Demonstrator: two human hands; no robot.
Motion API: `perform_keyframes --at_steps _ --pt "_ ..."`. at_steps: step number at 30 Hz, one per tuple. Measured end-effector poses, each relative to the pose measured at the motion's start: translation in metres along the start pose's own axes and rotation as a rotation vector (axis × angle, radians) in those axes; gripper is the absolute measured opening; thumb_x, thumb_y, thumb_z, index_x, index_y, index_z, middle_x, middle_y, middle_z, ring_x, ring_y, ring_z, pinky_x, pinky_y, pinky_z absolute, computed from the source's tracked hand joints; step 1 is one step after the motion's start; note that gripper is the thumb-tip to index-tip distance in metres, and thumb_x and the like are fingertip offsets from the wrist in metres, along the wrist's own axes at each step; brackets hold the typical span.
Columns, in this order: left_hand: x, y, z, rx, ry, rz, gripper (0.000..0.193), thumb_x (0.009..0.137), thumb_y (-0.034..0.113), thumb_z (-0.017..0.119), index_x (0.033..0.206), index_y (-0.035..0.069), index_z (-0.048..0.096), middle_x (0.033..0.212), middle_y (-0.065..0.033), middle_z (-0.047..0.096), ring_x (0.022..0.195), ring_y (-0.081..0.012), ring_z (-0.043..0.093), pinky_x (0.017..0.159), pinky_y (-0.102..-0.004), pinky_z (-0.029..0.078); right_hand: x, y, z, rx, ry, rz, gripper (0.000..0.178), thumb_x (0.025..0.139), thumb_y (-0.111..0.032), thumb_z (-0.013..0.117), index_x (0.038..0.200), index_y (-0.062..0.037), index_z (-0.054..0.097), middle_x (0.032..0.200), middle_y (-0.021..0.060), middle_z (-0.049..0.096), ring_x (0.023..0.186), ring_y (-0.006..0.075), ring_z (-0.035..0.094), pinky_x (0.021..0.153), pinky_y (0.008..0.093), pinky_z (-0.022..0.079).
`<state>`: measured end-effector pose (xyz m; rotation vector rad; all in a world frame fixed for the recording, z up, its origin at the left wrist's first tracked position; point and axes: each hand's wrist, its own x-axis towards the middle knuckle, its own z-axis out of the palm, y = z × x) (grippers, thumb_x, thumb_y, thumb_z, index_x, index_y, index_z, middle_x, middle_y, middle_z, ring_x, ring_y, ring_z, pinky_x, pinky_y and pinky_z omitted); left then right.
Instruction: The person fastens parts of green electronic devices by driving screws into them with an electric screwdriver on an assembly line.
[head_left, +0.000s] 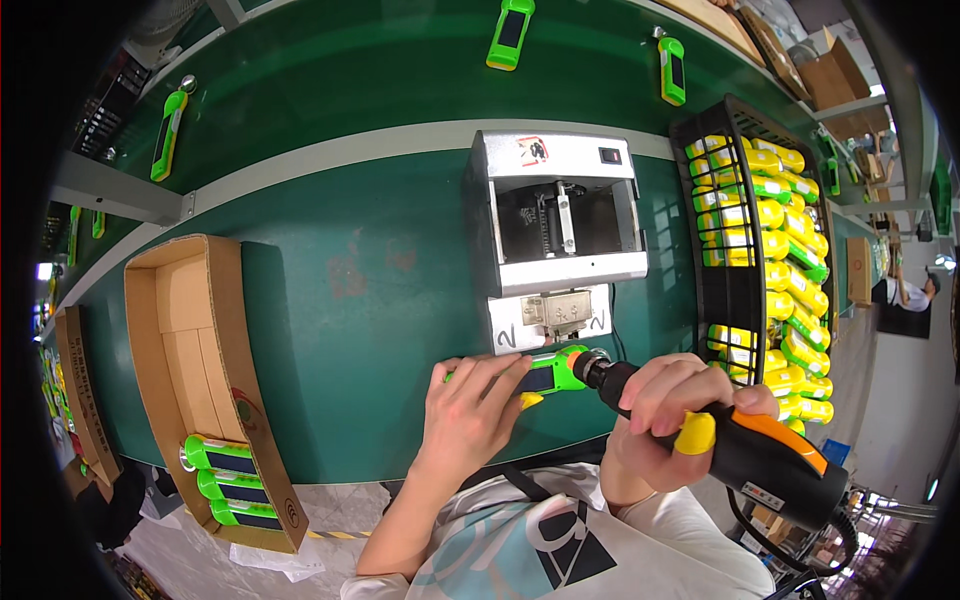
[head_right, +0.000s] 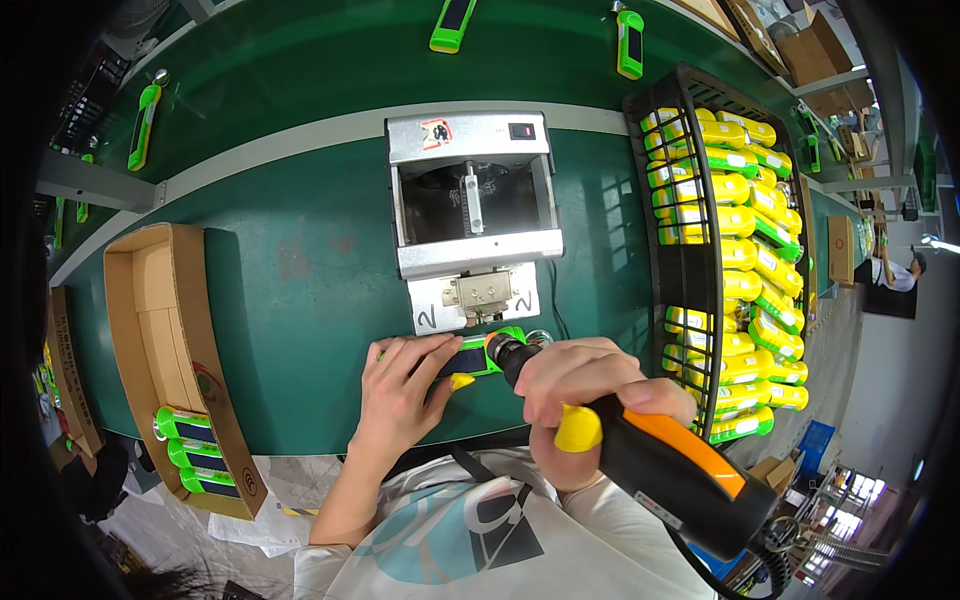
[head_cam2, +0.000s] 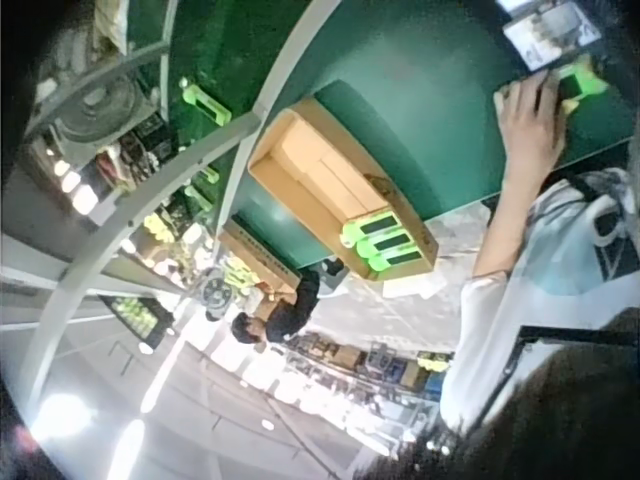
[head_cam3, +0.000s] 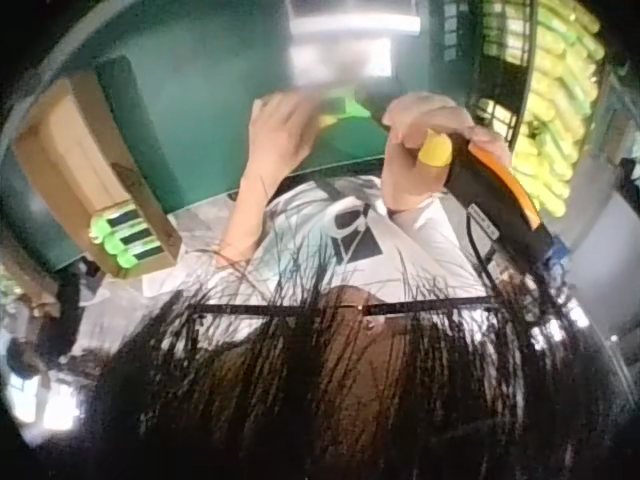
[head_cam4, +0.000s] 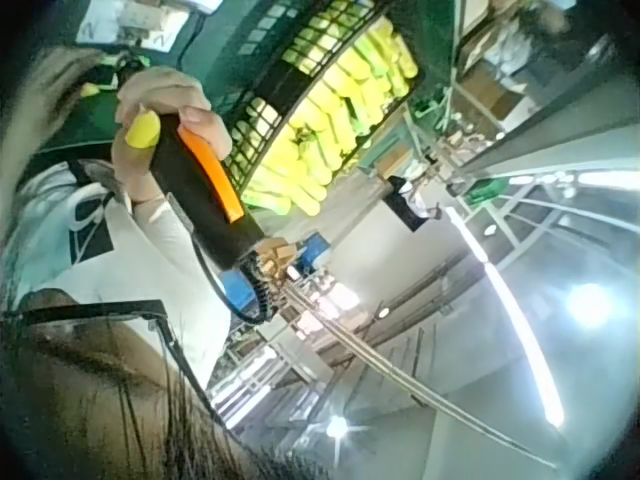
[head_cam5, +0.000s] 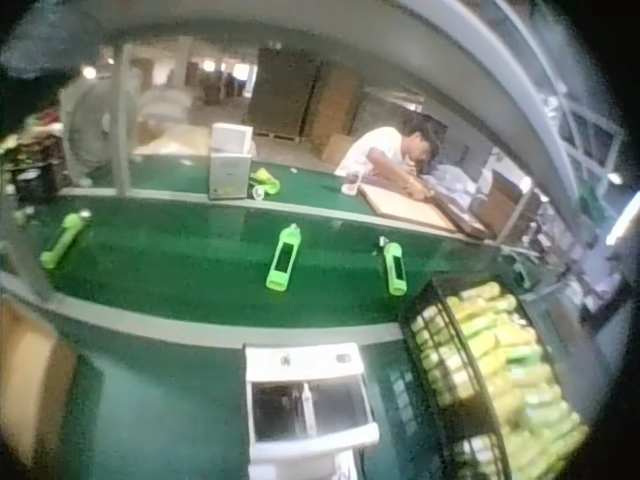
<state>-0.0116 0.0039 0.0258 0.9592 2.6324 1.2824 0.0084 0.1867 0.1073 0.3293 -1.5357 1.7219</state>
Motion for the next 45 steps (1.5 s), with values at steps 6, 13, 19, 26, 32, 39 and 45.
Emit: perform_keyframes --at_steps 6,13,19,26,32,39,45 --pt "-0.002 -0.002 0.001 0.007 0.010 0.000 0.053 0.072 0.005 0.081 0.124 0.010 0.072 0.119 -0.0021 0.072 0.101 -0.0239 0.068 0.091 -0.0403 0.048 0.010 0.007 0.005 0.004 0.077 -0.007 0.036 0.100 -0.019 0.070 0.123 -0.0146 0.042 0.073 0.0074 0.061 0.049 0.0205 0.061 0.047 0.0353 0.055" --pt "-0.001 -0.001 0.002 0.001 0.002 -0.013 0.053 0.071 0.005 0.081 0.123 0.010 0.073 0.118 -0.0023 0.073 0.101 -0.0237 0.068 0.091 -0.0401 0.048 0.008 0.019 0.001 -0.015 0.012 -0.039 0.045 0.099 -0.024 0.072 0.130 -0.0140 0.041 0.075 0.0071 0.059 0.051 0.0195 0.060 0.049 0.0347 0.055" --pt "-0.002 -0.003 0.002 0.004 0.001 -0.015 0.053 0.071 0.005 0.081 0.123 0.010 0.073 0.118 -0.0025 0.073 0.101 -0.0234 0.068 0.091 -0.0399 0.047 0.004 0.021 0.002 -0.084 -0.118 -0.082 0.045 0.099 -0.015 0.070 0.129 -0.0140 0.037 0.074 0.0037 0.055 0.053 0.0171 0.056 0.052 0.0338 0.056" --pt "-0.002 -0.002 0.001 0.016 0.009 -0.008 0.053 0.071 0.005 0.081 0.123 0.010 0.073 0.118 -0.0023 0.073 0.101 -0.0231 0.068 0.091 -0.0398 0.047 0.009 0.013 -0.003 -0.140 -0.211 -0.004 0.060 0.089 0.000 0.079 0.124 -0.0145 0.032 0.080 0.0037 0.058 0.057 0.0174 0.058 0.056 0.0346 0.057" --pt "-0.001 -0.001 0.002 -0.002 0.015 -0.001 0.052 0.071 0.005 0.081 0.122 0.010 0.073 0.119 -0.0024 0.072 0.101 -0.0232 0.068 0.091 -0.0397 0.047 0.002 0.001 -0.007 -0.101 -0.201 0.088 0.061 0.084 0.008 0.077 0.124 -0.0124 0.036 0.078 0.0041 0.057 0.057 0.0179 0.059 0.054 0.0342 0.056" --pt "0.000 -0.001 0.001 -0.007 0.002 -0.004 0.051 0.071 0.004 0.081 0.122 0.009 0.073 0.119 -0.0026 0.072 0.099 -0.0235 0.068 0.090 -0.0404 0.047 0.004 -0.002 0.002 -0.079 0.105 0.006 0.041 0.097 -0.019 0.073 0.120 -0.0122 0.041 0.070 0.0089 0.061 0.048 0.0224 0.062 0.047 0.0392 0.057" --pt "-0.001 -0.002 0.002 -0.005 -0.004 -0.015 0.050 0.071 0.004 0.080 0.121 0.009 0.073 0.119 -0.0026 0.073 0.098 -0.0240 0.067 0.090 -0.0408 0.047 0.008 0.005 0.000 0.026 0.102 -0.012 0.038 0.097 -0.020 0.072 0.119 -0.0116 0.043 0.073 0.0107 0.063 0.052 0.0251 0.064 0.051 0.0412 0.060"
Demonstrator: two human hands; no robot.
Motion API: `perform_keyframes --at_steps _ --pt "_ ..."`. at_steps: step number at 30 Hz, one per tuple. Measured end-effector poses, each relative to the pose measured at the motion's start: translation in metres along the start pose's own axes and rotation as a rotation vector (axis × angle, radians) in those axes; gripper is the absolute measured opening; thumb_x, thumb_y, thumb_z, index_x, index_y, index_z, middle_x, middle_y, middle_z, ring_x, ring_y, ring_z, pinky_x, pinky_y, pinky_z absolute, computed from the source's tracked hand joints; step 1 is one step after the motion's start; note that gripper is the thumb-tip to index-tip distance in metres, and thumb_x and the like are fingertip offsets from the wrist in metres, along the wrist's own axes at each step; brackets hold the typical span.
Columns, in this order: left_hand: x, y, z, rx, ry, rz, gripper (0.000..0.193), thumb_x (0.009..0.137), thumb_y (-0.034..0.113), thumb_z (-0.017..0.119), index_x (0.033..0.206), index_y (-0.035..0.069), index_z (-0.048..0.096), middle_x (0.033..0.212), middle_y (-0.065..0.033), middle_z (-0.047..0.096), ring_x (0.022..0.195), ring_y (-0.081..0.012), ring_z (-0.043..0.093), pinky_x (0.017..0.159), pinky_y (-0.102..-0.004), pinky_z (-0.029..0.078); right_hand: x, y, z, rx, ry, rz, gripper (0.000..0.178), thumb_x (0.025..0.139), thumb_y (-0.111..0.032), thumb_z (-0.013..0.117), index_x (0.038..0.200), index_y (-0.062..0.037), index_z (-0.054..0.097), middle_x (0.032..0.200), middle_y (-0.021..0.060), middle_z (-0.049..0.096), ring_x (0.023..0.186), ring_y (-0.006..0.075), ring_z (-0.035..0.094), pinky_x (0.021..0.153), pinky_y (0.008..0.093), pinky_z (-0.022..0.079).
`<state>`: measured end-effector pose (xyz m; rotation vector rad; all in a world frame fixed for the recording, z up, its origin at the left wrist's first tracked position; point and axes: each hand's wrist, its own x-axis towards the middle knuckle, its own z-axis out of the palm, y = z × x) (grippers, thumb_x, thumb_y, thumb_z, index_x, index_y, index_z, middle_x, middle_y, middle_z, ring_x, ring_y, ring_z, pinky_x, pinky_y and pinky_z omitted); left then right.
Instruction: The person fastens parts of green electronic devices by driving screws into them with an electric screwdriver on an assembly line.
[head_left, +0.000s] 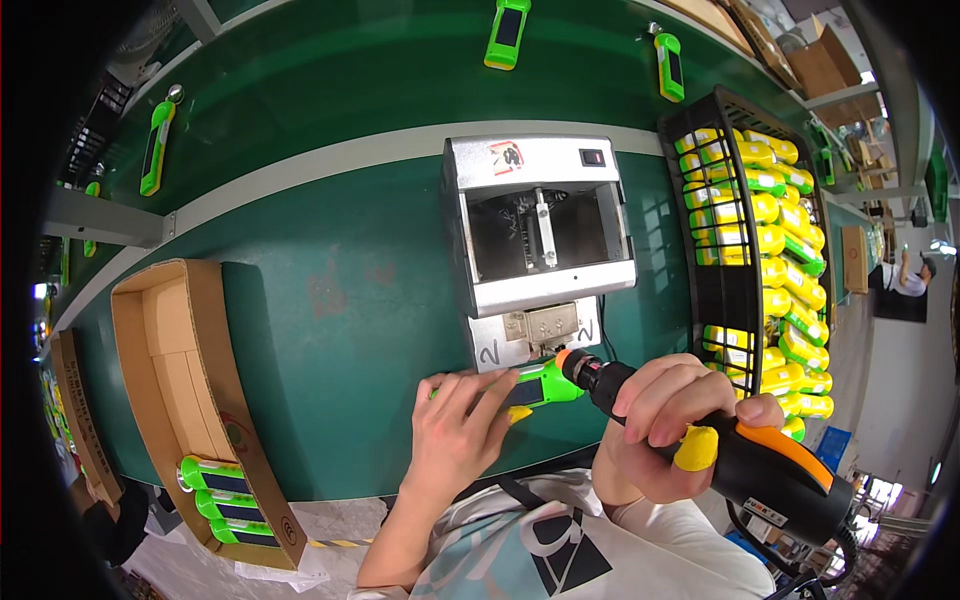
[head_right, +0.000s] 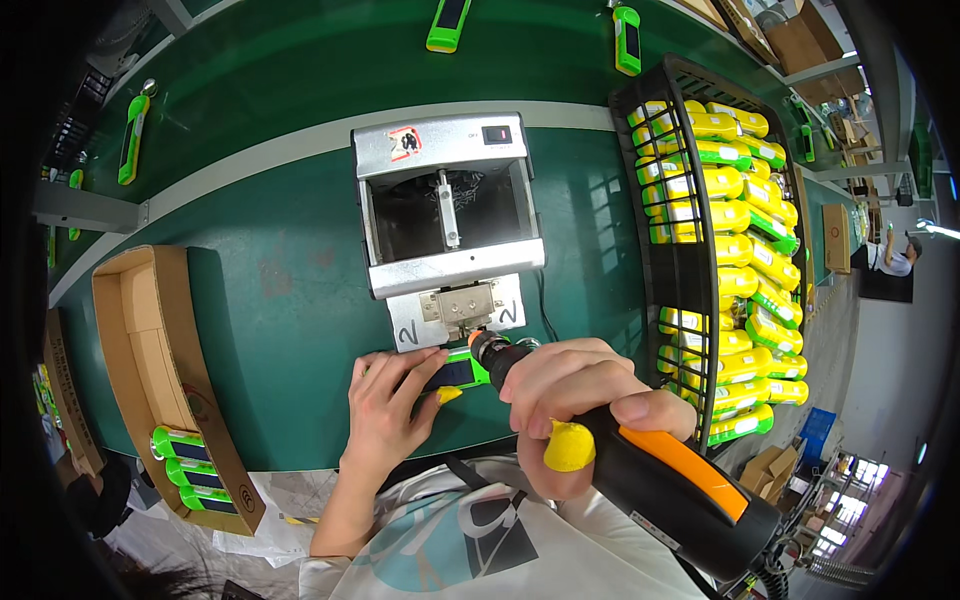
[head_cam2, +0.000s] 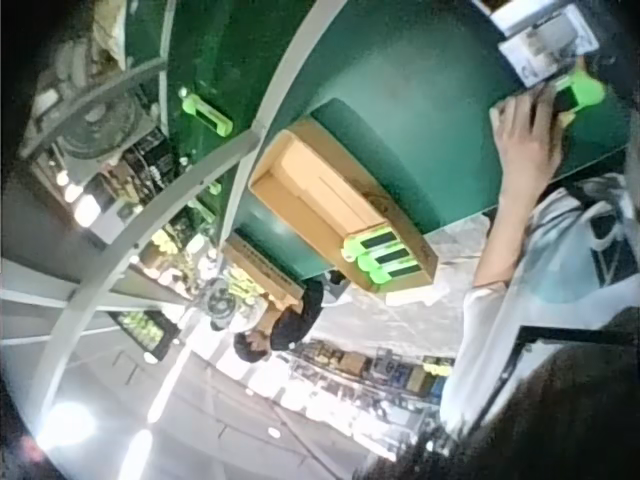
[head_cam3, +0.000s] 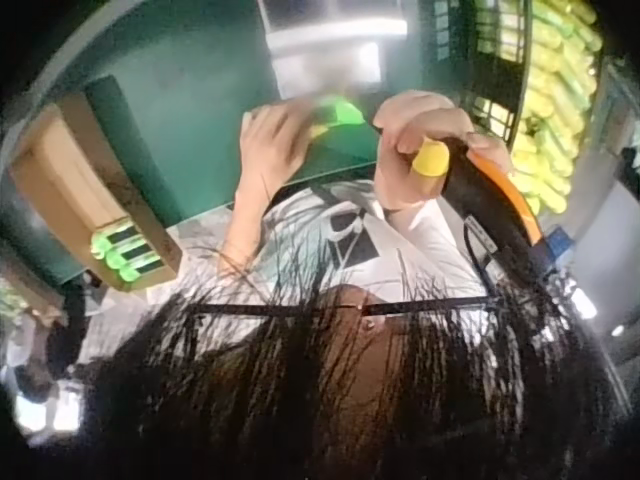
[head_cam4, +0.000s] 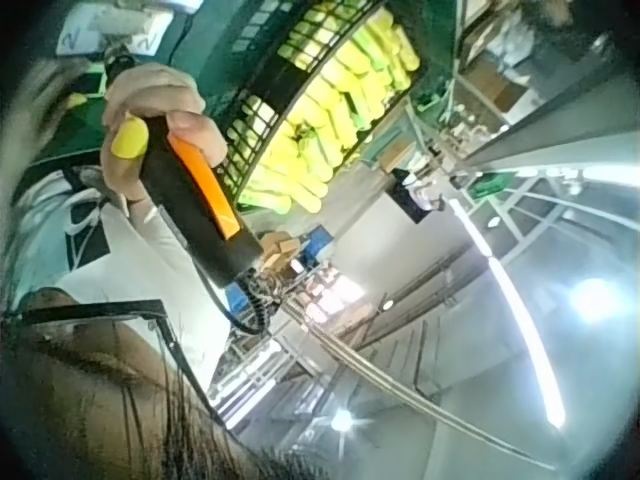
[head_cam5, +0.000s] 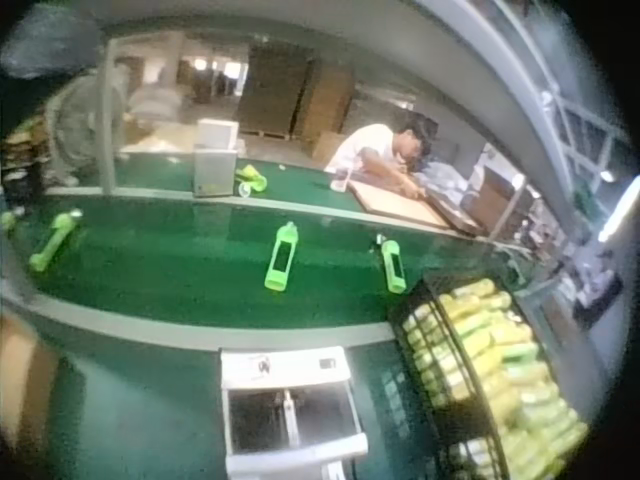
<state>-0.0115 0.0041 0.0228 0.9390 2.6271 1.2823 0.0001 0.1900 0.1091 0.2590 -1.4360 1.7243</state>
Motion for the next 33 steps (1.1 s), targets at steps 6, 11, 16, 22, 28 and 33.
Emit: perform_keyframes --at_steps 6,11,16,22,28,33 --pt "0.001 0.001 0.000 0.007 0.002 -0.003 0.050 0.071 0.005 0.080 0.121 0.009 0.073 0.117 -0.0026 0.073 0.096 -0.0241 0.067 0.089 -0.0407 0.047 0.006 0.017 -0.006 -0.039 -0.167 -0.101 0.042 0.095 -0.016 0.059 0.132 -0.0079 0.042 0.067 0.0055 0.052 0.046 0.0164 0.056 0.045 0.0325 0.054" --pt "0.000 0.000 0.001 0.000 0.008 -0.010 0.050 0.071 0.004 0.080 0.120 0.009 0.074 0.116 -0.0027 0.073 0.095 -0.0242 0.068 0.089 -0.0407 0.047 0.005 0.017 0.001 -0.146 -0.216 -0.105 0.044 0.095 -0.018 0.066 0.130 -0.0094 0.041 0.068 0.0057 0.052 0.046 0.0175 0.057 0.045 0.0333 0.055" --pt "0.001 0.000 0.001 0.009 0.007 -0.004 0.049 0.071 0.004 0.080 0.120 0.009 0.074 0.116 -0.0028 0.073 0.095 -0.0241 0.068 0.090 -0.0407 0.047 0.005 0.016 -0.003 -0.102 -0.232 -0.065 0.044 0.093 -0.014 0.067 0.127 -0.0099 0.039 0.068 0.0053 0.052 0.048 0.0176 0.058 0.046 0.0336 0.055" --pt "0.000 0.000 0.000 0.009 0.007 -0.007 0.050 0.071 0.005 0.080 0.120 0.010 0.074 0.116 -0.0029 0.073 0.095 -0.0241 0.068 0.090 -0.0409 0.047 0.003 0.014 -0.001 -0.087 -0.198 -0.049 0.045 0.090 -0.006 0.066 0.125 -0.0104 0.038 0.069 0.0057 0.053 0.048 0.0174 0.057 0.046 0.0334 0.054" --pt "0.000 0.000 0.001 -0.007 0.010 -0.012 0.049 0.071 0.004 0.080 0.120 0.009 0.074 0.116 -0.0032 0.073 0.094 -0.0242 0.067 0.090 -0.0413 0.047 0.000 0.007 -0.005 -0.056 -0.192 -0.021 0.043 0.090 -0.008 0.062 0.127 -0.0096 0.040 0.067 0.0060 0.052 0.045 0.0170 0.055 0.045 0.0327 0.054" --pt "0.000 -0.001 0.000 -0.001 0.009 -0.012 0.049 0.071 0.004 0.080 0.120 0.010 0.074 0.116 -0.0030 0.073 0.094 -0.0245 0.067 0.090 -0.0414 0.047 0.002 0.005 -0.018 -0.005 -0.171 -0.070 0.062 0.081 -0.004 0.074 0.129 -0.0091 0.035 0.077 0.0109 0.063 0.054 0.0213 0.065 0.054 0.0392 0.063"
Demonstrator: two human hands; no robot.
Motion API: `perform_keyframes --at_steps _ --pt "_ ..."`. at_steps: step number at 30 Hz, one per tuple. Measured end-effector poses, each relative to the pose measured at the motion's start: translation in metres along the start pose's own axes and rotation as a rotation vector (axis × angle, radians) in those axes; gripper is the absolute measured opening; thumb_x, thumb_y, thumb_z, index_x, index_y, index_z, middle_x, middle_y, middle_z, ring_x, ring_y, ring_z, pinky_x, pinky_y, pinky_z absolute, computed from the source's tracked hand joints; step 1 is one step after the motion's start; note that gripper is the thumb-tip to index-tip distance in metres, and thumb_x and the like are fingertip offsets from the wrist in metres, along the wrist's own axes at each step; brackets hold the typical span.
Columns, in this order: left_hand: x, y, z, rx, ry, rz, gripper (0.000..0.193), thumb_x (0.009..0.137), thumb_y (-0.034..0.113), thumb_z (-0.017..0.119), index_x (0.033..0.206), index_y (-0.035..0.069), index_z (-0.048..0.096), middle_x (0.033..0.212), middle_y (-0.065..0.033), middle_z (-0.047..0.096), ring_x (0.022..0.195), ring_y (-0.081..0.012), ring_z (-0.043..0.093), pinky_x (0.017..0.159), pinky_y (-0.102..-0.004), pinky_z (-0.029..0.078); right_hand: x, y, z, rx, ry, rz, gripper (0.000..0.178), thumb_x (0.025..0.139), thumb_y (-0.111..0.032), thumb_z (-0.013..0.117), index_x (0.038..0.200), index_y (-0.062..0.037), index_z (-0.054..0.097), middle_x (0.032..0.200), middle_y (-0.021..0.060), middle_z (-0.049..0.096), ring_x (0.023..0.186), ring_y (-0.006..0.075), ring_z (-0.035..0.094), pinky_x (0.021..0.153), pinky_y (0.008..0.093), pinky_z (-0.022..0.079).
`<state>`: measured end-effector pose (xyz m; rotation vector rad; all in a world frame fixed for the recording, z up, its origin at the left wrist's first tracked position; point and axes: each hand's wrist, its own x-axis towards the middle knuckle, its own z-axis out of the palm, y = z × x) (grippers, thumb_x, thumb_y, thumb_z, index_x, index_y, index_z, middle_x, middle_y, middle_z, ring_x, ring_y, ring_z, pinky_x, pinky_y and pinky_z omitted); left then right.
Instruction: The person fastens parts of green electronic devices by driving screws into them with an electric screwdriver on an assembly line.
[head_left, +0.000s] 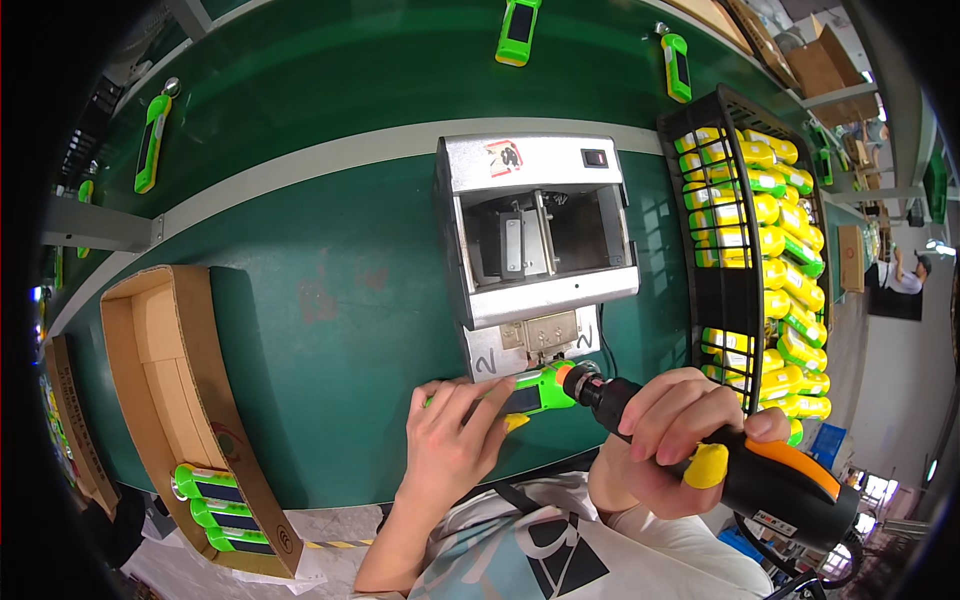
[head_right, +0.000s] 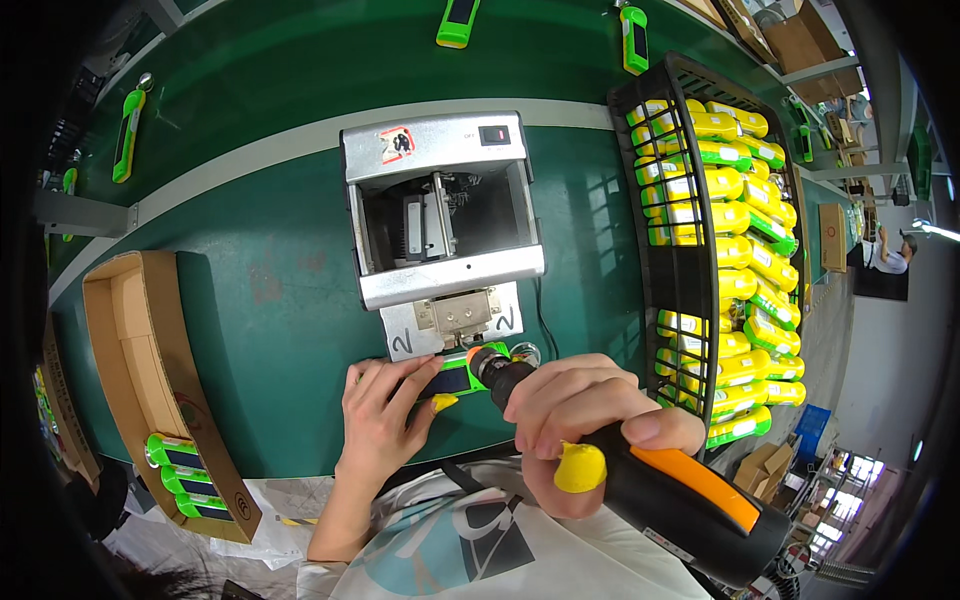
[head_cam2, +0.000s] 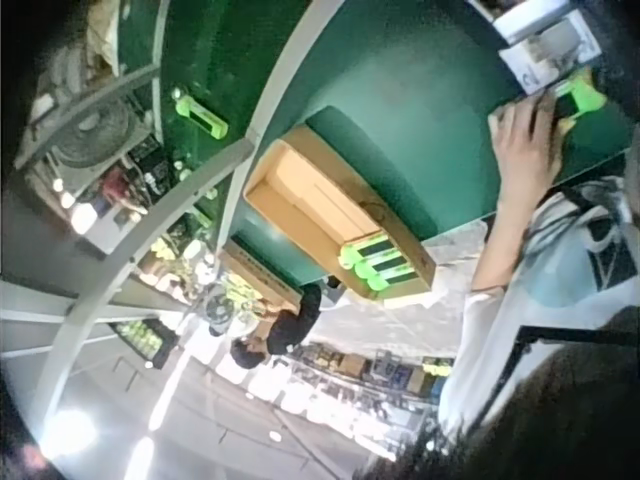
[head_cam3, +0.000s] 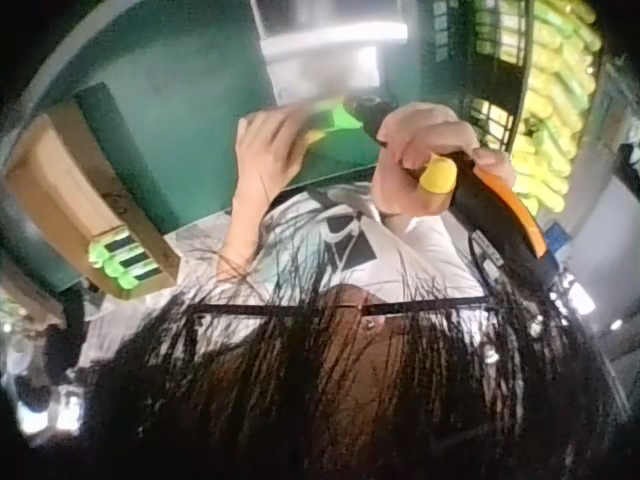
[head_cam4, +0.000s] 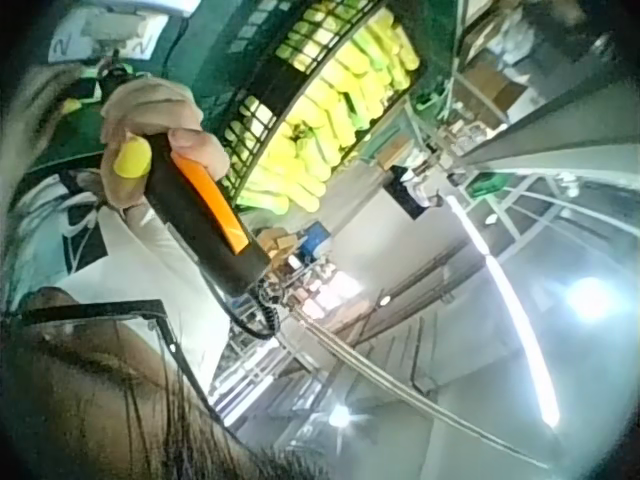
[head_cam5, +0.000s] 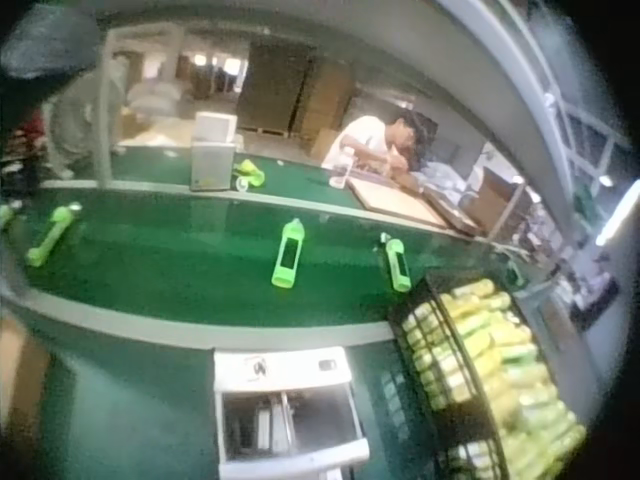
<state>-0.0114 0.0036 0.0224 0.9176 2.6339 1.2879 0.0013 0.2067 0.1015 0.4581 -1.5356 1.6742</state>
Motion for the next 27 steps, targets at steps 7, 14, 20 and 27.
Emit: perform_keyframes --at_steps 7,14,20,27 --pt "0.001 0.001 0.001 0.002 -0.015 -0.001 0.050 0.071 0.005 0.080 0.120 0.009 0.074 0.115 -0.0031 0.073 0.092 -0.0249 0.066 0.090 -0.0415 0.046 0.003 0.009 0.011 -0.004 0.096 -0.037 0.059 0.085 -0.006 0.075 0.129 -0.0093 0.036 0.077 0.0105 0.063 0.054 0.0214 0.065 0.052 0.0383 0.061" --pt "0.002 0.000 0.001 -0.002 -0.018 0.000 0.050 0.071 0.005 0.080 0.120 0.010 0.074 0.115 -0.0031 0.073 0.092 -0.0250 0.067 0.090 -0.0415 0.046 0.008 0.012 0.014 -0.111 -0.047 -0.037 0.043 0.094 -0.017 0.064 0.131 -0.0084 0.043 0.067 0.0071 0.055 0.044 0.0178 0.055 0.046 0.0339 0.056" --pt "-0.002 -0.001 0.002 0.020 0.005 0.013 0.050 0.071 0.004 0.080 0.120 0.010 0.074 0.116 -0.0025 0.073 0.093 -0.0240 0.067 0.090 -0.0407 0.046 0.009 0.006 0.018 -0.110 -0.087 0.084 0.033 0.102 -0.018 0.063 0.127 -0.0086 0.043 0.075 0.0115 0.060 0.053 0.0244 0.062 0.051 0.0396 0.057" --pt "-0.004 -0.002 0.002 0.059 0.018 0.060 0.054 0.071 0.005 0.081 0.124 0.012 0.074 0.119 -0.0017 0.072 0.099 -0.0223 0.068 0.089 -0.0400 0.046 0.006 -0.006 0.024 -0.252 -0.106 0.358 0.026 0.109 -0.030 0.057 0.116 -0.0087 0.043 0.074 0.0134 0.063 0.054 0.0251 0.060 0.052 0.0397 0.053"
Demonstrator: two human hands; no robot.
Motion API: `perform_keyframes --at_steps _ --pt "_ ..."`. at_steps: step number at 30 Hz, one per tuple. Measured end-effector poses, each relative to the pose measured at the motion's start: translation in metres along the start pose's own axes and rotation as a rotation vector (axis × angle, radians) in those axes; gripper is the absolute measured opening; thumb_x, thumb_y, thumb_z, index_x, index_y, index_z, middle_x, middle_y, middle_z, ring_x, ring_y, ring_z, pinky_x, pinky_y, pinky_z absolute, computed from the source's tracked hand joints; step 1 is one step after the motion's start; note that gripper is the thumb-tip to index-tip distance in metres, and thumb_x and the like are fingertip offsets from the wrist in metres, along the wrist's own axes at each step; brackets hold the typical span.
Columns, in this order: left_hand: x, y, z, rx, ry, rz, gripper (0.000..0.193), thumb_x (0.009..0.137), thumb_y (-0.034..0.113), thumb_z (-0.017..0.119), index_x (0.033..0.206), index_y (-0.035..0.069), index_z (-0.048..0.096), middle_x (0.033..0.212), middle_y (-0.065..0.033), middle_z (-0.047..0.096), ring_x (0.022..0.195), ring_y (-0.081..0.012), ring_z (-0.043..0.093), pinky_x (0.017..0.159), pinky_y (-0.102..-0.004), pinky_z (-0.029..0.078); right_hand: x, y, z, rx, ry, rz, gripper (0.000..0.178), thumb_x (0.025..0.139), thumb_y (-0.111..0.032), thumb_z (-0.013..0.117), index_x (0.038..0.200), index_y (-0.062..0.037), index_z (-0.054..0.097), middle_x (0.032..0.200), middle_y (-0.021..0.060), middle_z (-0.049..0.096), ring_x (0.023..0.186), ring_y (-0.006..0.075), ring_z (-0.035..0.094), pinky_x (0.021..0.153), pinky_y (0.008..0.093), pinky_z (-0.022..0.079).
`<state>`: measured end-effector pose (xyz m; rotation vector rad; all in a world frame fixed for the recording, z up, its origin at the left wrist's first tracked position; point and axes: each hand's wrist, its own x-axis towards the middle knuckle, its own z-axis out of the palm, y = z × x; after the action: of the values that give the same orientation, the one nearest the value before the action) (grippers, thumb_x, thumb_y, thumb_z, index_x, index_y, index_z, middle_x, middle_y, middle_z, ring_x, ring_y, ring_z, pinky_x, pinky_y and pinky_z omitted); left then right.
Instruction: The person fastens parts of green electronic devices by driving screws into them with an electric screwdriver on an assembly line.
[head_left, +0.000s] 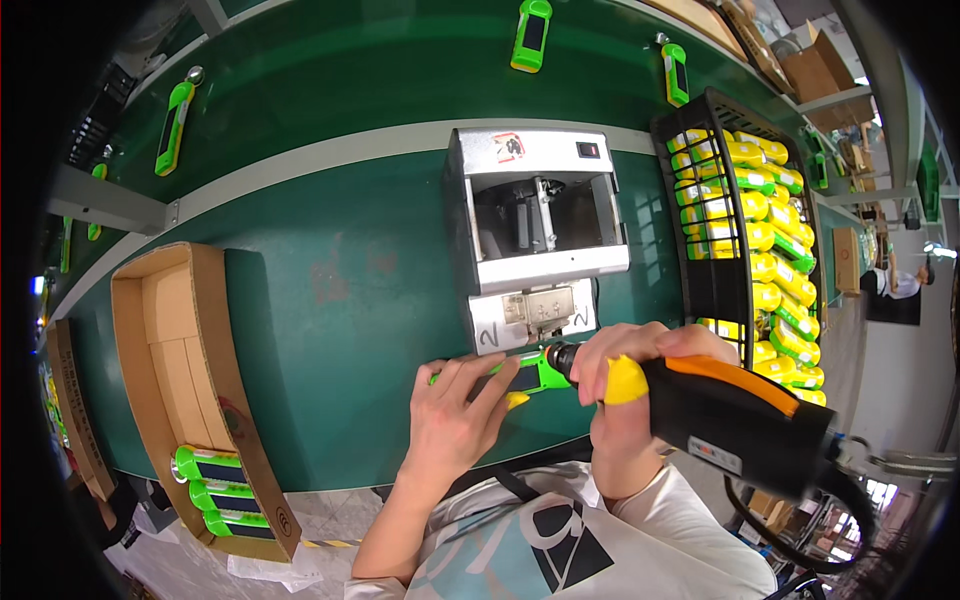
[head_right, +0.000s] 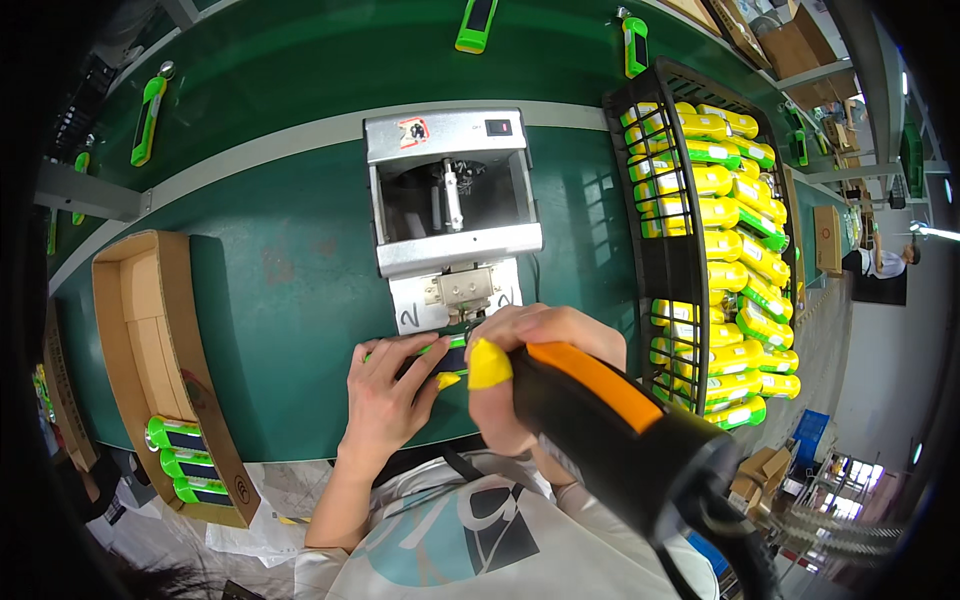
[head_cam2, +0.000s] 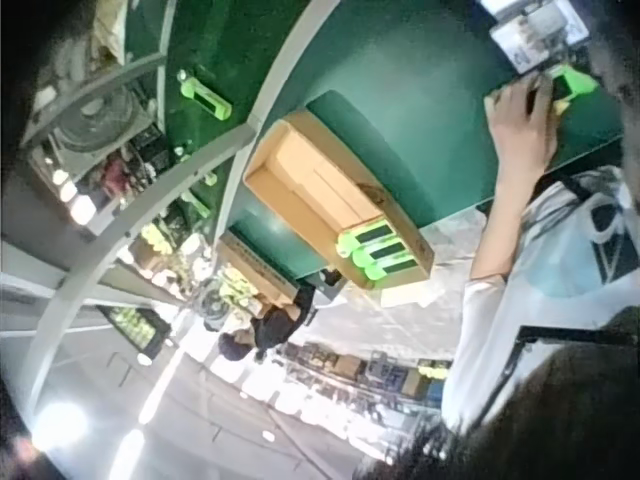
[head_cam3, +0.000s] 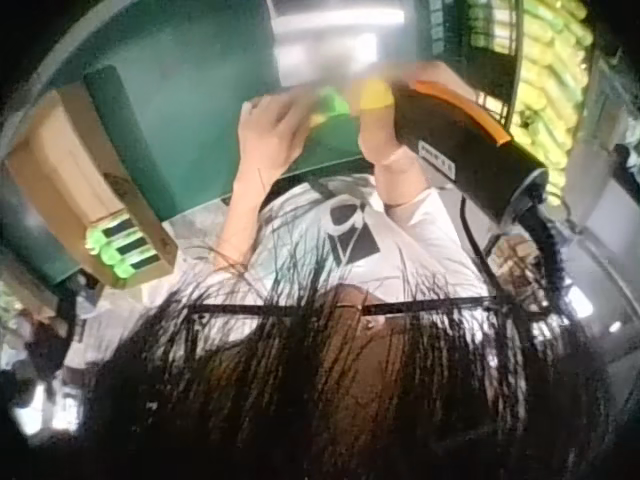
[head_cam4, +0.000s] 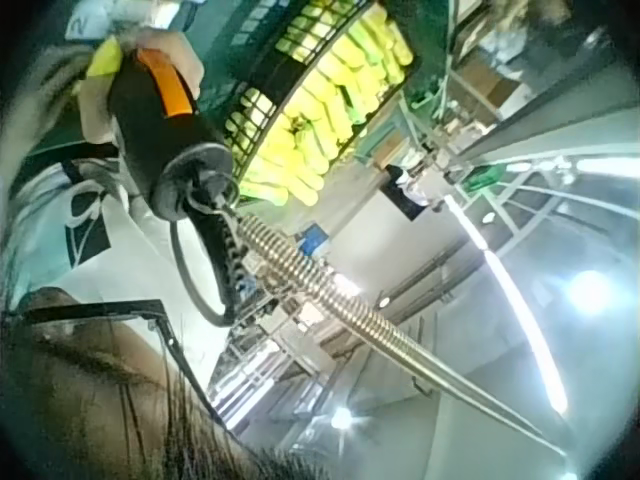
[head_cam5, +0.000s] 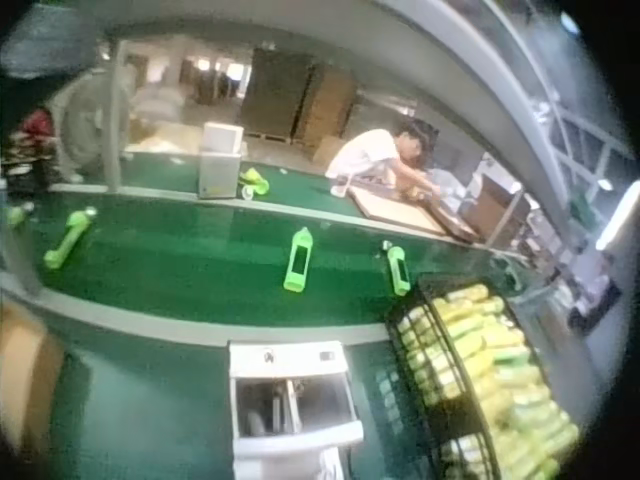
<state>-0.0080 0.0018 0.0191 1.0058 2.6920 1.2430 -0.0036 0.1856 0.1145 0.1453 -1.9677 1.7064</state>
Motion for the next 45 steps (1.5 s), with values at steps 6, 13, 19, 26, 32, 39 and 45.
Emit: perform_keyframes --at_steps 6,13,19,26,32,39,45 --pt "0.002 0.001 0.001 -0.003 0.021 0.030 0.056 0.072 0.003 0.079 0.126 0.013 0.073 0.121 -0.0022 0.071 0.104 -0.0237 0.068 0.090 -0.0403 0.047 -0.039 -0.013 -0.013 0.302 0.274 0.064 0.046 0.099 -0.025 0.077 0.122 -0.0112 0.040 0.080 0.0103 0.061 0.061 0.0236 0.062 0.060 0.0401 0.055" --pt "0.000 0.002 0.002 0.008 0.011 0.023 0.056 0.072 0.001 0.079 0.126 0.012 0.073 0.121 -0.0031 0.071 0.104 -0.0247 0.068 0.092 -0.0414 0.047 -0.053 0.001 -0.018 0.253 0.176 -0.004 0.040 0.098 -0.014 0.076 0.119 -0.0058 0.043 0.082 0.0125 0.065 0.061 0.0220 0.066 0.060 0.0393 0.057" --pt "-0.001 0.002 0.001 0.003 0.004 0.014 0.057 0.071 0.001 0.079 0.126 0.012 0.073 0.121 -0.0032 0.071 0.104 -0.0250 0.068 0.092 -0.0412 0.047 -0.059 0.012 -0.013 0.326 0.198 -0.029 0.042 0.093 -0.003 0.077 0.119 -0.0049 0.045 0.085 0.0126 0.066 0.064 0.0223 0.067 0.063 0.0380 0.059" --pt "0.001 0.001 0.001 0.011 0.013 0.021 0.058 0.070 0.001 0.080 0.126 0.012 0.073 0.121 -0.0032 0.071 0.104 -0.0249 0.068 0.091 -0.0409 0.047 -0.061 0.018 -0.014 0.247 0.134 -0.057 0.043 0.090 0.000 0.074 0.120 -0.0048 0.045 0.083 0.0127 0.066 0.063 0.0228 0.067 0.061 0.0365 0.059" --pt "0.000 0.001 0.002 0.002 0.040 0.054 0.059 0.070 0.002 0.080 0.128 0.011 0.072 0.121 -0.0038 0.071 0.103 -0.0249 0.068 0.089 -0.0410 0.048 -0.062 0.028 -0.017 0.219 -0.038 -0.261 0.047 0.083 0.004 0.074 0.120 -0.0045 0.046 0.082 0.0142 0.066 0.060 0.0249 0.067 0.058 0.0359 0.059" --pt "-0.006 0.000 0.000 0.039 0.030 0.074 0.058 0.074 0.005 0.080 0.132 0.012 0.070 0.122 -0.0028 0.069 0.104 -0.0235 0.066 0.089 -0.0403 0.046 -0.073 0.026 -0.006 0.120 0.011 -0.219 0.038 0.089 -0.001 0.074 0.112 -0.0062 0.046 0.084 0.0117 0.064 0.063 0.0231 0.068 0.062 0.0366 0.058" --pt "-0.005 -0.001 0.000 0.072 0.019 0.100 0.058 0.077 0.007 0.080 0.133 0.014 0.069 0.122 -0.0013 0.068 0.103 -0.0223 0.065 0.087 -0.0401 0.045 -0.072 0.030 -0.009 0.071 -0.046 -0.242 0.039 0.098 -0.010 0.072 0.116 -0.0082 0.038 0.087 0.0092 0.058 0.061 0.0196 0.065 0.058 0.0346 0.056"
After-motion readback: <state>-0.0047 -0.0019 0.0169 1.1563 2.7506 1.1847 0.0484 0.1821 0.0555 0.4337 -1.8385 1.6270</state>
